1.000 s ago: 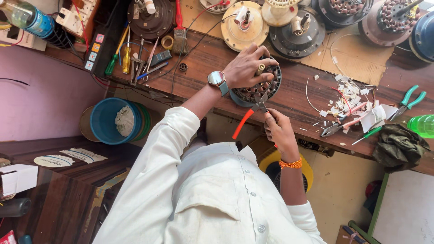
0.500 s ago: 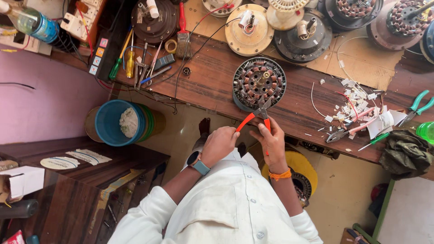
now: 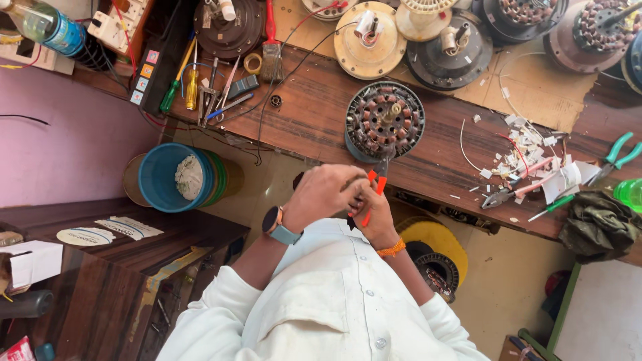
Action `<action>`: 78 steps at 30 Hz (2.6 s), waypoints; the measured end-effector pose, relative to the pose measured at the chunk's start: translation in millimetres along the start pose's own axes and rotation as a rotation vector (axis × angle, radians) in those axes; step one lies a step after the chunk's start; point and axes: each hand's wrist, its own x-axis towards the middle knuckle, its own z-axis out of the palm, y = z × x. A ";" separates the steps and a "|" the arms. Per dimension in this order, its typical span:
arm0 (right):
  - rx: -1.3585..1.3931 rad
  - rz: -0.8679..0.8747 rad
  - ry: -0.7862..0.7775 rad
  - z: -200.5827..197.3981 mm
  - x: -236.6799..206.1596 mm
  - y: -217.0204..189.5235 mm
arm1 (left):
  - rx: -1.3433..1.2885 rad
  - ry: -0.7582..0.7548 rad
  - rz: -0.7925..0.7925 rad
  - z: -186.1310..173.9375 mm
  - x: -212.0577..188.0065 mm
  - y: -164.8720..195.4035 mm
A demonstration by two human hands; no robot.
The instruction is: The person works at a repair workbench on a fan motor stator, using pliers to cut and pull out old copper winding wire from the slots. They rotate the stator between cuts, collect the removed wire pieces, and set the scrap wire aside on the bench.
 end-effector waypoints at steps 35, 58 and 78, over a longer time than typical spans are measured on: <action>-1.001 -0.296 0.513 18.7 -51.8 -88.2 | -0.088 0.275 0.127 69.5 5.5 -32.7; -1.329 -0.769 0.418 29.1 -17.4 -51.4 | 0.353 0.051 0.525 43.0 173.9 -65.6; -0.394 -0.182 0.320 -0.7 -32.1 -39.0 | 0.023 -0.117 -0.307 73.4 -39.2 -74.1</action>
